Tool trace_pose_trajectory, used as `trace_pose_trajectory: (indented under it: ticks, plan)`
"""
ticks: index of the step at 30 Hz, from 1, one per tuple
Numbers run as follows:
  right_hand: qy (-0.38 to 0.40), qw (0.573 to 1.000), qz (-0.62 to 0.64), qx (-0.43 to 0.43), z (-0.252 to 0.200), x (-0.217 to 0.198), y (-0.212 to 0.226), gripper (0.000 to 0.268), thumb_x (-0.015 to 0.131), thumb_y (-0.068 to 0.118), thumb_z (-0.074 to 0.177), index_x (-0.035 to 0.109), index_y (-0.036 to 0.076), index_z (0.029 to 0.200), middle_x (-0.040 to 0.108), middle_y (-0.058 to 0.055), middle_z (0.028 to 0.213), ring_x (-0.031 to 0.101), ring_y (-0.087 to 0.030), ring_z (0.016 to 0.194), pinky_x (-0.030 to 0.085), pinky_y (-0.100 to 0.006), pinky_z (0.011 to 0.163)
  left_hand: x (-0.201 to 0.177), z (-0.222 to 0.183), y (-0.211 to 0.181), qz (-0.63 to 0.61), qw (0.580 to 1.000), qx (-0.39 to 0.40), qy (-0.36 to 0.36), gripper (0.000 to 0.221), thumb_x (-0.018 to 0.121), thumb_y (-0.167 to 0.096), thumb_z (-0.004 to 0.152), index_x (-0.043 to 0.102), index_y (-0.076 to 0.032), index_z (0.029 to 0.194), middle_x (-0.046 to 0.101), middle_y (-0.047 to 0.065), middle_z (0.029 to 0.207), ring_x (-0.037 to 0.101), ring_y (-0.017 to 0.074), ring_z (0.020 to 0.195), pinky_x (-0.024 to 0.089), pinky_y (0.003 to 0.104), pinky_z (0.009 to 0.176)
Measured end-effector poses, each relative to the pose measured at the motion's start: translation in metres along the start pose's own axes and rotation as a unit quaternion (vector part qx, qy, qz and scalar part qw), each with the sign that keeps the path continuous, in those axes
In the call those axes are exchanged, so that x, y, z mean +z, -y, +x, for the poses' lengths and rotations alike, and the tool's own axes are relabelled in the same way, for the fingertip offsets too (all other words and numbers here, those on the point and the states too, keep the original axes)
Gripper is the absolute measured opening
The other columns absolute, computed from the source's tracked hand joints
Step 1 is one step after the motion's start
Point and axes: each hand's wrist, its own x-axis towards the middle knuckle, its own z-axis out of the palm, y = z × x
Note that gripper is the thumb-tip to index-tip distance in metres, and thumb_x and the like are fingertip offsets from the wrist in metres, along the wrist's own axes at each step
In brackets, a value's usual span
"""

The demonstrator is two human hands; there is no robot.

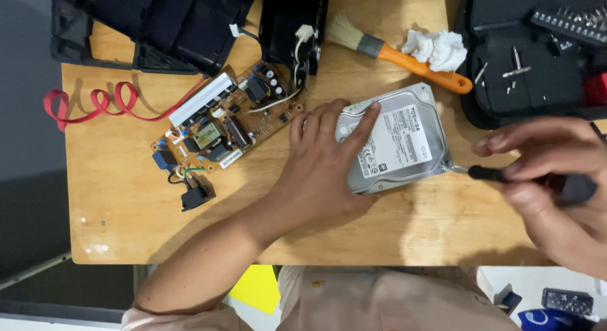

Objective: Unscrewing and removing a hard drive from an electronic device on a workbench.

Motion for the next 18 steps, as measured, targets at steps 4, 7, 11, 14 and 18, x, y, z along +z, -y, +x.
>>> trace_pose_trajectory:
  ticks: [4,7,11,14,18]
  plan:
    - [0.039,0.994,0.082,0.056,-0.001,0.003,-0.002,0.025,0.051,0.022,0.098,0.059,0.004,0.113,0.074,-0.016,0.102,0.079,-0.029,0.111,0.066,-0.034,0.1,0.0,0.0,-0.001,-0.006,1.0,-0.007,0.012,0.124,0.082,-0.072,0.068,0.023,-0.019,0.163,0.039,0.027,0.151,0.037,0.0443,0.144,0.022,0.058,0.119]
    - [-0.009,0.971,0.237,0.024,0.001,0.018,-0.004,0.012,0.05,0.026,0.107,0.051,0.014,0.112,0.055,-0.005,0.078,0.059,-0.015,0.074,0.059,-0.037,0.092,-0.002,0.001,-0.002,-0.011,1.0,-0.003,0.004,0.123,0.084,-0.069,0.067,0.026,-0.018,0.162,0.04,0.027,0.149,0.039,0.0449,0.142,0.024,0.058,0.119]
    - [0.059,0.961,0.268,-0.027,0.038,0.015,0.009,0.055,0.045,0.055,0.108,0.037,0.015,0.072,0.025,0.0,0.06,0.024,-0.017,0.052,0.028,-0.036,0.056,-0.005,0.002,-0.002,-0.02,1.0,-0.003,0.003,0.12,0.083,-0.067,0.068,0.028,-0.017,0.162,0.041,0.028,0.148,0.04,0.0442,0.141,0.025,0.056,0.117]
    - [0.194,0.937,0.282,-0.07,0.064,0.008,-0.002,0.058,0.044,0.048,0.105,0.042,0.01,0.062,0.03,-0.004,0.052,0.027,-0.02,0.044,0.027,-0.037,0.046,-0.006,0.002,-0.003,-0.02,1.0,-0.002,0.016,0.12,0.083,-0.066,0.068,0.026,-0.017,0.162,0.04,0.029,0.148,0.039,0.0447,0.141,0.024,0.057,0.117]
    - [0.31,0.834,0.453,-0.059,0.096,0.01,-0.016,0.054,0.054,0.035,0.101,0.037,0.012,0.056,0.028,0.0,0.044,0.022,-0.017,0.033,0.022,-0.032,0.036,-0.007,0.009,0.004,-0.012,1.0,0.014,0.02,0.124,0.086,-0.068,0.064,0.028,-0.02,0.162,0.041,0.024,0.149,0.04,0.0425,0.138,0.024,0.055,0.116]
